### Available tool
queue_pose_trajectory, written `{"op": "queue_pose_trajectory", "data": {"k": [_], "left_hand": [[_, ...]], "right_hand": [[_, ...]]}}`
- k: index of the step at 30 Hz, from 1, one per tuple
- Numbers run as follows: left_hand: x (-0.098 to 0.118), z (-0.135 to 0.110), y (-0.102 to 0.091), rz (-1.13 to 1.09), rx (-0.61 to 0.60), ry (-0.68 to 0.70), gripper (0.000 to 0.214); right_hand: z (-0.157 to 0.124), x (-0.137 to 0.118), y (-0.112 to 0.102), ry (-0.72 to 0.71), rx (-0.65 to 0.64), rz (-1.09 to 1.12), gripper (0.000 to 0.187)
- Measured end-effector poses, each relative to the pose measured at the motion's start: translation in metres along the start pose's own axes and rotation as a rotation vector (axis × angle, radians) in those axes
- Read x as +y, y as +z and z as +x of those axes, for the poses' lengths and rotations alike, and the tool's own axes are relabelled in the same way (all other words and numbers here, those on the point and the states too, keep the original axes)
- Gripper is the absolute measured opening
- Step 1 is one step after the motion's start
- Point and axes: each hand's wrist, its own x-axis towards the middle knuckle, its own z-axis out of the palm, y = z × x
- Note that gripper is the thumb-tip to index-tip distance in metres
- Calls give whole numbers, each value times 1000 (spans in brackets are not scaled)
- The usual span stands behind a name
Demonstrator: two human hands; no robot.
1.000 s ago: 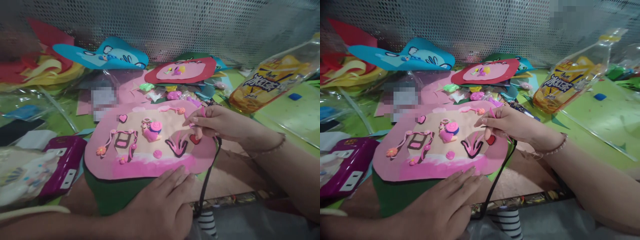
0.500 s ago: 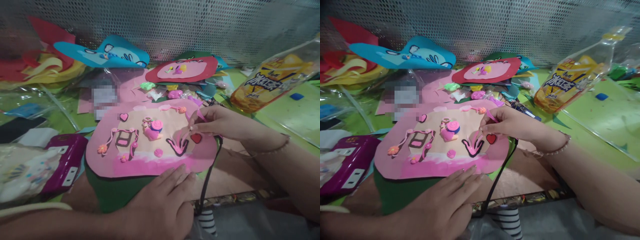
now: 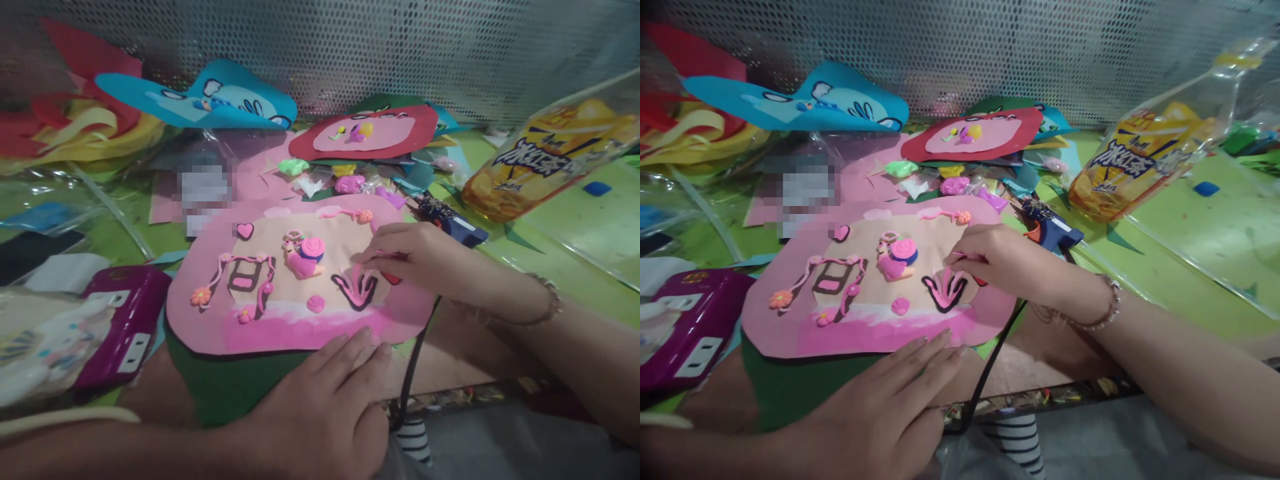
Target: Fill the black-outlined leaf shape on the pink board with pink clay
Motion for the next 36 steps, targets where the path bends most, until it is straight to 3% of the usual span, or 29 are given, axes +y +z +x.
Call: {"op": "queue_pose_trajectory", "data": {"k": [36], "left_hand": [[3,-1,5,6,35,-10,13]], "right_hand": [[-3,6,6,-48,-35,10,19]]}}
